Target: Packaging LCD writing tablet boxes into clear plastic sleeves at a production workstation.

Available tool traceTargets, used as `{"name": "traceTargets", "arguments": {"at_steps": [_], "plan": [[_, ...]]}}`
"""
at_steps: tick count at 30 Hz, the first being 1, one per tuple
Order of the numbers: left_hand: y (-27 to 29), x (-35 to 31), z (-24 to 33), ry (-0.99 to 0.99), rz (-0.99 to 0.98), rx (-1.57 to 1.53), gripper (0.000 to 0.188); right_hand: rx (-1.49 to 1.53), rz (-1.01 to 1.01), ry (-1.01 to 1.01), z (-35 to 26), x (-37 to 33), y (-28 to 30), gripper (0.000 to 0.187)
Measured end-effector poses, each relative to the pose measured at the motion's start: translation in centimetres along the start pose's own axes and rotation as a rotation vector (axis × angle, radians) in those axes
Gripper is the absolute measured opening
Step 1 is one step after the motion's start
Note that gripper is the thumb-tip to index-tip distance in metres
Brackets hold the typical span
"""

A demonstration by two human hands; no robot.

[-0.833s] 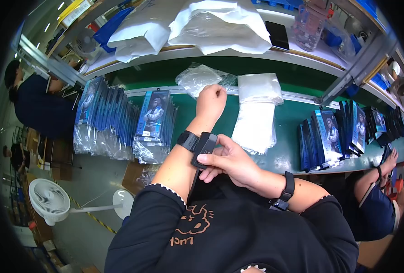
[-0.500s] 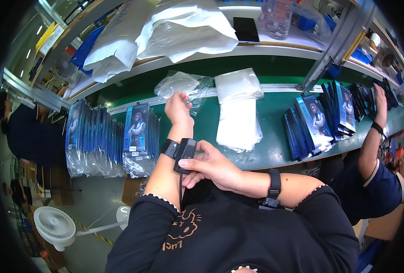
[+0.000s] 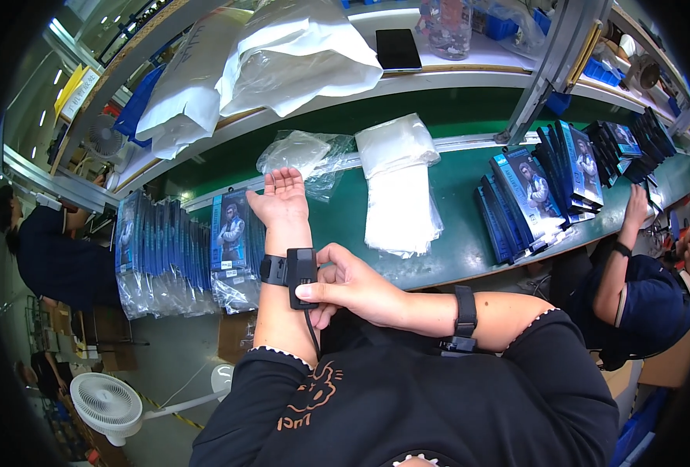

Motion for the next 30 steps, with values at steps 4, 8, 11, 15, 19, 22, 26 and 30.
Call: {"name": "traceTargets", "arguments": {"at_steps": [4, 8, 11, 15, 19, 22, 26, 30], "plan": [[0.3, -0.1, 0.0, -0.047, 0.026, 0.047, 0.043, -0.024, 0.052, -0.029, 0.0, -0.5, -0.2, 0.052], [1.6, 2.0, 0.5, -0.001, -0.084, 0.184, 0.022, -0.224, 0.072, -0.028, -0.5, -1.4, 0.2, 0.064], [2.0, 2.9, 1.7, 0.066, -0.292, 0.294, 0.012, -0.373, 0.123, -0.160, -1.8, -3.2, 3.1, 0.060], [4.5, 1.8, 2.8, 0.097, -0.235, 0.493, 0.009, -0.465, 0.333, -0.023, -5.3, -8.9, 7.9, 0.036], [8.0, 1.3, 2.9, 0.163, 0.013, 0.728, 0.015, -0.148, 0.845, 0.378, -7.2, -13.8, 12.4, 0.025], [6.9, -0.4, 1.5, -0.070, -0.286, 0.864, 0.021, 0.120, 1.051, 0.565, -5.4, -14.8, 15.1, 0.022], [3.9, -2.0, 0.2, -0.252, -0.416, 0.841, 0.022, 0.087, 0.803, 0.249, -2.7, -11.5, 11.8, 0.025], [0.0, -3.1, -1.7, -0.406, -0.506, 0.781, 0.021, -0.212, 0.397, -0.186, -3.0, -7.1, 6.6, 0.047]]}}
Point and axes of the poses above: each hand's wrist, its own x-axis towards the middle knuckle, its own y-axis out of the back of the hand, z = x × y, the point moved 2 cm from there along x, towards the middle knuckle, and after that the axes turned 11 degrees about -y, right-handed, at the moved point
